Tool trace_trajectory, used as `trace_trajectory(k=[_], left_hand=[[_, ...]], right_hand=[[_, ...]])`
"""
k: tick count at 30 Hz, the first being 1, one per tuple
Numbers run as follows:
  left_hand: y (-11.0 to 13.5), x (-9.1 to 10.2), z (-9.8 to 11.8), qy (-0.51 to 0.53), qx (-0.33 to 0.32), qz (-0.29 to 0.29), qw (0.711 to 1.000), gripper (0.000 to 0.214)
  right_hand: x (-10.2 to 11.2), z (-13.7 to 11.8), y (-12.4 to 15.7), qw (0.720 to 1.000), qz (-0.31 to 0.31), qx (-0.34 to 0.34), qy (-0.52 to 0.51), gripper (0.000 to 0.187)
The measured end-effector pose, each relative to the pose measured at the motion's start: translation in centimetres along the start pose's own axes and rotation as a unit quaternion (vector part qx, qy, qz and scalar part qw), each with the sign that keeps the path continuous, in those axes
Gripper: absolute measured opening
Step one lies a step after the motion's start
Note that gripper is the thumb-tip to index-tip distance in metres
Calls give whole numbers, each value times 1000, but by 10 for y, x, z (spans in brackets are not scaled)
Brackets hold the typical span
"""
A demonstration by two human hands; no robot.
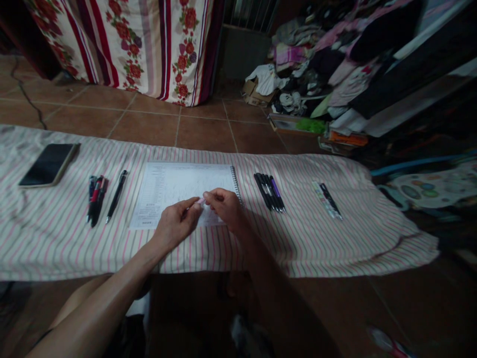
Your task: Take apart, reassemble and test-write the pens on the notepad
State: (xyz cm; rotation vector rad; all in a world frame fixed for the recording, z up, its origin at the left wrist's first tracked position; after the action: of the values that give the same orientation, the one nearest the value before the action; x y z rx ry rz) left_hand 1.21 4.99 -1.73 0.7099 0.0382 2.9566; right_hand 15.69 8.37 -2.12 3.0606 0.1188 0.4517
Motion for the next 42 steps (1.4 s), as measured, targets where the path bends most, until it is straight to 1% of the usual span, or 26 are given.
trace_trajectory(k=[2,4,6,8,11,13,16,21,24,29,33,37,42], left_hand=[[1,5,10,-83,-42,23,995,43],[3,7,18,-168,-69,40,983,42],[4,9,21,-233,-69,53,969,41],[5,10,20,-258,-60,56,963,39],[5,12,17,-245,-62,58,966,33],[4,12,15,-225,-70,61,970,29],[4,10,13,-204,-82,59,974,27],[6,5,15,-203,-112,52,971,27],[8,5,15,-205,-114,54,971,30],[10,6,16,-228,-114,57,965,32],[13,7,18,-260,-123,56,956,35],[14,12,17,-265,-127,77,953,34],[13,19,16,-247,-122,99,956,31]], right_hand=[[2,1,-1,1000,12,0,-6,31],[5,1,-2,1000,28,3,-7,32],[9,1,-3,999,45,6,-8,34],[14,2,-4,998,64,-1,-14,35],[21,3,-3,995,92,-21,-21,35],[23,3,-2,994,100,-29,-27,35],[22,3,-1,994,101,-33,-35,33],[20,1,0,994,95,-19,-45,29],[18,-1,3,995,84,-18,-52,29],[18,-7,11,994,85,-5,-70,28],[16,-7,14,992,87,-23,-91,26],[12,-9,12,990,86,-38,-107,23],[8,-18,7,988,79,-44,-123,18]])
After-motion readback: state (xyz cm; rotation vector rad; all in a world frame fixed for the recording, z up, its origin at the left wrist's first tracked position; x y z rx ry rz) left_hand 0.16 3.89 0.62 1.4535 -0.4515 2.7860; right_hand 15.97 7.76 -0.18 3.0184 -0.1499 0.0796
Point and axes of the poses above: each hand's wrist, its own y-axis away from the middle knuckle, its own x-axis out of the back of the hand, z = x × y, the point moved 7 cm from there along -y, towards the middle knuckle, and after that the axes turned 3 degrees about x, right-handed, at the moved point
